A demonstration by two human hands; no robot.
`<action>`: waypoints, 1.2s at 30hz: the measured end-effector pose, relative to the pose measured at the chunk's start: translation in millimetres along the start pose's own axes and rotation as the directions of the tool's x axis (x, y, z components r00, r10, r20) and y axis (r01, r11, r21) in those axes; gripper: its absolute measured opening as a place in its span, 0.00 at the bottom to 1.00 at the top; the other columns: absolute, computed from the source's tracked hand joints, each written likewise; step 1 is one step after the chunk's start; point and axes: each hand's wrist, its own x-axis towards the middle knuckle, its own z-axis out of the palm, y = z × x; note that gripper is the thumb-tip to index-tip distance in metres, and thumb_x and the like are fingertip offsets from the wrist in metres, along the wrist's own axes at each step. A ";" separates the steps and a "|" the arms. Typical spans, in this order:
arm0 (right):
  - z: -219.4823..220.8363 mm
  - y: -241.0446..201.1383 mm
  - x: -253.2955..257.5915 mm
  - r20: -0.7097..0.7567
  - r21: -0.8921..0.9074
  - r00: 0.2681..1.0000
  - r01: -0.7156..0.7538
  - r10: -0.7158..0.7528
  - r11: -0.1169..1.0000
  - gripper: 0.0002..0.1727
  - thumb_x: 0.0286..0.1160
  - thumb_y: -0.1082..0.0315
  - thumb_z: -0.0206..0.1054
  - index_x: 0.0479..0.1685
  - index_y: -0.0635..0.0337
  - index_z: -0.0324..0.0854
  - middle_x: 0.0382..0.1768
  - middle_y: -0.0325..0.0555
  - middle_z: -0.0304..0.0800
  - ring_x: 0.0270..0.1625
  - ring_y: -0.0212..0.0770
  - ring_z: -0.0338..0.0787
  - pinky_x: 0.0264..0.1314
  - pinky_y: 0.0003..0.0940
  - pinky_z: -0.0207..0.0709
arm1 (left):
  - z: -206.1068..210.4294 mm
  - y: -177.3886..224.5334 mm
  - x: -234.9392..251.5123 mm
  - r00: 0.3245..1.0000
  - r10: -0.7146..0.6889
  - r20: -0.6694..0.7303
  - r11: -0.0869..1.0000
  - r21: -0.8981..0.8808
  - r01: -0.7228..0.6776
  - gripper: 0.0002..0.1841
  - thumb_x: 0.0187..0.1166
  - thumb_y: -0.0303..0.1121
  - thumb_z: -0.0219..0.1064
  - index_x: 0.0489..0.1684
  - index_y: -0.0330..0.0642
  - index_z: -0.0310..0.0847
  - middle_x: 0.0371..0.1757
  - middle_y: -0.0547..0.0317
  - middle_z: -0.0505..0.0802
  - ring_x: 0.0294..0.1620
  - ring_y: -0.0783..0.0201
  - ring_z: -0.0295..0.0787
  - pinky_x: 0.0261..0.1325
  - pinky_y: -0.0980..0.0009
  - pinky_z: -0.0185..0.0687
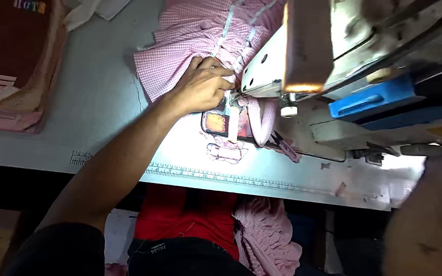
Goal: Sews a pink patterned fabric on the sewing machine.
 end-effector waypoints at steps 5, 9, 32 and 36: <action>-24.8 110.6 54.9 0.066 0.253 0.913 0.376 -0.404 0.892 0.26 0.93 0.64 0.41 0.81 0.75 0.61 0.70 0.59 0.81 0.73 0.42 0.83 0.77 0.37 0.78 | 8.4 2.7 6.2 0.995 -0.086 0.048 0.992 0.095 0.081 0.25 0.84 0.44 0.46 0.66 0.66 0.90 0.81 0.73 0.83 0.83 0.57 0.73 0.77 0.44 0.59; -21.4 95.6 48.0 0.017 0.213 0.961 0.266 -0.276 0.940 0.27 0.96 0.61 0.39 0.82 0.72 0.61 0.73 0.56 0.79 0.76 0.40 0.82 0.79 0.35 0.76 | 0.5 9.0 7.9 0.929 -0.364 -0.063 0.874 0.321 0.364 0.28 0.86 0.46 0.45 0.79 0.49 0.79 0.82 0.53 0.82 0.81 0.40 0.74 0.74 0.32 0.65; 111.3 -23.0 -267.3 0.832 0.059 0.368 0.685 -0.415 0.726 0.21 0.92 0.56 0.50 0.68 0.61 0.78 0.50 0.54 0.89 0.43 0.52 0.92 0.42 0.55 0.85 | -46.8 -13.4 -106.7 0.693 -0.570 -0.442 0.793 -0.076 0.604 0.12 0.72 0.42 0.71 0.40 0.43 0.91 0.47 0.53 0.92 0.53 0.54 0.87 0.64 0.45 0.72; 186.5 -54.9 -299.2 0.755 0.018 0.326 0.856 -0.568 0.516 0.19 0.89 0.52 0.59 0.53 0.59 0.85 0.41 0.55 0.87 0.32 0.57 0.89 0.25 0.53 0.79 | -47.2 -13.8 -108.0 0.697 -0.555 -0.454 0.808 -0.096 0.581 0.11 0.72 0.40 0.72 0.39 0.43 0.92 0.46 0.54 0.92 0.52 0.55 0.87 0.62 0.47 0.74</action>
